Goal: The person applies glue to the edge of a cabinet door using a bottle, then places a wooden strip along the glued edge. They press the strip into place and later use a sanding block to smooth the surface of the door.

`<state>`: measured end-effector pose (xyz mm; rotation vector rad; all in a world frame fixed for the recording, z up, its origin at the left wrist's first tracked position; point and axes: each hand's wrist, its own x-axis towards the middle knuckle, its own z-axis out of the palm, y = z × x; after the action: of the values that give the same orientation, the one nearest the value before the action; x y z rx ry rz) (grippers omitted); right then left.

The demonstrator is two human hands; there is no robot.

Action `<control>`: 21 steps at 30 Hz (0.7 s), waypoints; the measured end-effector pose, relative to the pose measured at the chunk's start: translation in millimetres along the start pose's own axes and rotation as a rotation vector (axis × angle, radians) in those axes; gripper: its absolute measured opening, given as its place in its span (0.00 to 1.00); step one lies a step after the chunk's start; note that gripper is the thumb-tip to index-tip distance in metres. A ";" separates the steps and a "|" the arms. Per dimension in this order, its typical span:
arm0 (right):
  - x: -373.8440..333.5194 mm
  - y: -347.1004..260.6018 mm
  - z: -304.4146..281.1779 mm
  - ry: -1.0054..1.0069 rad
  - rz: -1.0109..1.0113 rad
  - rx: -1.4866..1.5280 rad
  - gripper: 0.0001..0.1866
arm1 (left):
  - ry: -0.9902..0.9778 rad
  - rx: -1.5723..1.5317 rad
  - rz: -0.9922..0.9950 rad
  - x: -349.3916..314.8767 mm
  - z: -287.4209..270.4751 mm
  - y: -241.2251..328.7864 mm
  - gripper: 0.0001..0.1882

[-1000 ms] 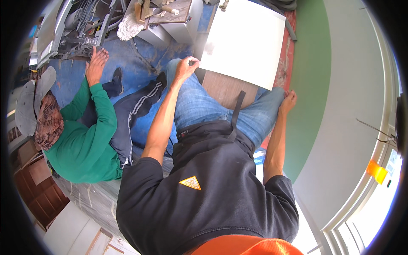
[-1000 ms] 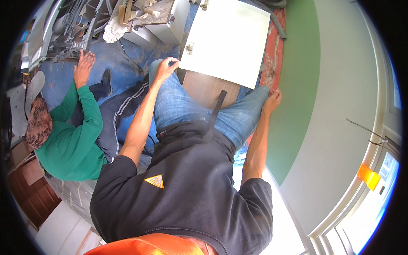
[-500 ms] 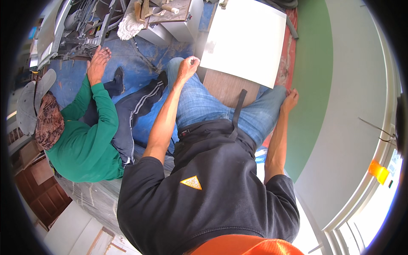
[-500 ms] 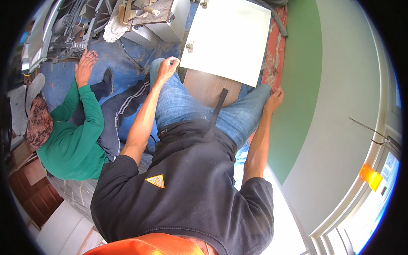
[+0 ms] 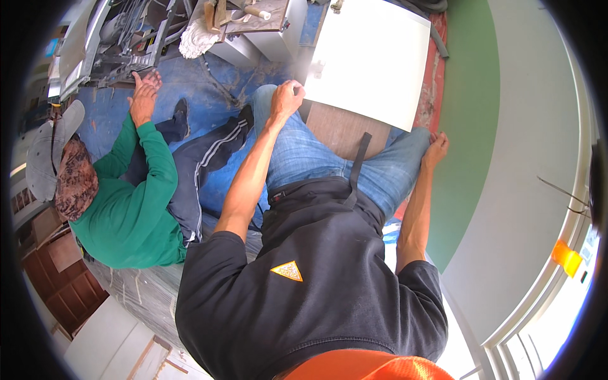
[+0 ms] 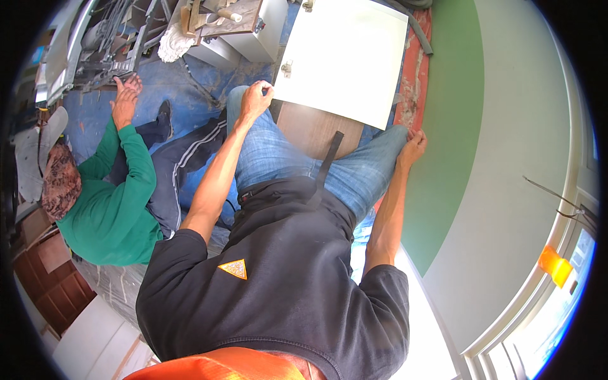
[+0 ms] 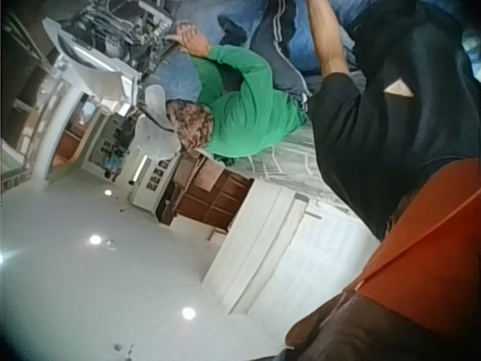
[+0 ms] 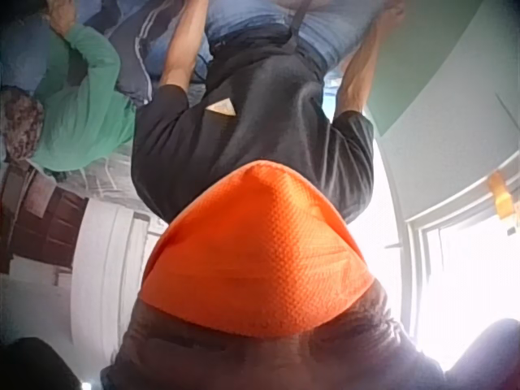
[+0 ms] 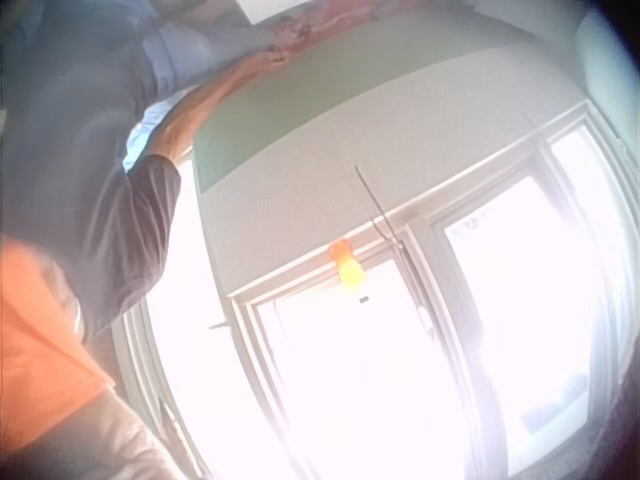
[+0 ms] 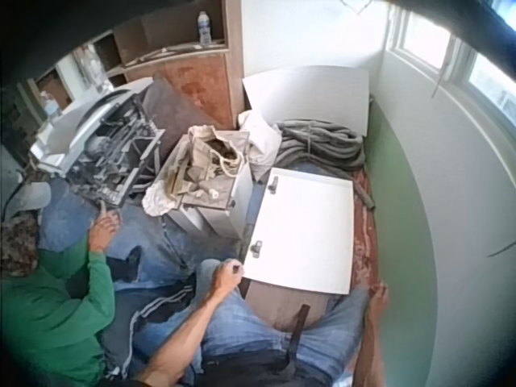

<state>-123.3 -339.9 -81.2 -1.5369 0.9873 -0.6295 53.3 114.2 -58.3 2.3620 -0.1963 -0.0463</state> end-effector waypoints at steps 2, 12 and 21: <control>1.0 1.0 0.3 0.000 0.000 0.016 0.22 | 0.000 0.117 0.037 0.6 1.1 4.6 0.12; 2.0 5.1 -2.2 0.028 0.022 0.026 0.22 | -0.136 -0.124 -0.154 0.7 -8.7 1.0 0.15; 5.9 7.6 1.0 0.010 0.036 0.049 0.23 | -0.124 0.158 -0.003 6.9 -12.7 13.4 0.12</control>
<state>-121.3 -344.4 -89.5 -1.4710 0.9983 -0.6321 59.5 112.5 -39.7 2.5183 -0.2654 -0.1851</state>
